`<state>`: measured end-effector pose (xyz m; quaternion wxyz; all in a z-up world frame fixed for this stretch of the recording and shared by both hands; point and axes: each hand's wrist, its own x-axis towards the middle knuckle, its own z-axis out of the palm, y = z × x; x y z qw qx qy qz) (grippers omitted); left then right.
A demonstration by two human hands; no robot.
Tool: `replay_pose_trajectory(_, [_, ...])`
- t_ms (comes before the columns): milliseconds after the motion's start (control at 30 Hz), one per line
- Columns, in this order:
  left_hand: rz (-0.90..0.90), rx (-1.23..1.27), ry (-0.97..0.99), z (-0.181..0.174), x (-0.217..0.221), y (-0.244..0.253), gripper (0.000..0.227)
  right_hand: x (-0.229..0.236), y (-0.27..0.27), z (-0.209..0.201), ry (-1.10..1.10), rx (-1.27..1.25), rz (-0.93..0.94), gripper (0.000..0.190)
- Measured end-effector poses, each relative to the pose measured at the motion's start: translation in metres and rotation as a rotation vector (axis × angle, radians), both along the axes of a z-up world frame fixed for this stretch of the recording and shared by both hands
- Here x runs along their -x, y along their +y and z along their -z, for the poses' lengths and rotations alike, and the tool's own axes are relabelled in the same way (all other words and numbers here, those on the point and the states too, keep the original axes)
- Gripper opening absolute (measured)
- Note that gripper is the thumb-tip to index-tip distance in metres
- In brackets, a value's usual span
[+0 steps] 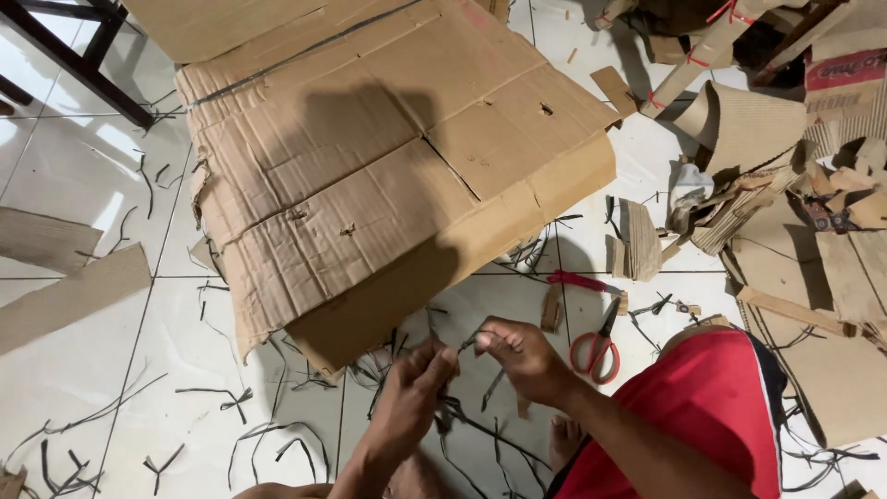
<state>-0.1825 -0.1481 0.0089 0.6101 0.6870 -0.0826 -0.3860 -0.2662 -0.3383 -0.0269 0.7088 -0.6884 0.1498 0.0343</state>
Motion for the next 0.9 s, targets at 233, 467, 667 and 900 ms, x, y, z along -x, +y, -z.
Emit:
replay_pose_trajectory(233, [-0.117, 0.217, 0.274, 0.017, 0.016, 0.004, 0.033, -0.008, 0.011, -0.008, -0.211, 0.28, 0.037, 0.023])
replay_pose_trajectory(467, [-0.54, 0.086, 0.509, 0.014, -0.006, 0.003, 0.038, 0.003, -0.025, 0.046, 0.004, -0.277, 0.165, 0.026])
replay_pose_trajectory(667, [-0.556, 0.076, 0.55, 0.011, -0.004, -0.007, 0.021, 0.007, -0.026, 0.041, 0.053, -0.881, 0.205, 0.015])
replay_pose_trajectory(900, [-0.477, 0.067, 0.461, 0.017, 0.0, -0.005, 0.025, 0.007, -0.027, 0.062, -0.063, -1.008, 0.359, 0.022])
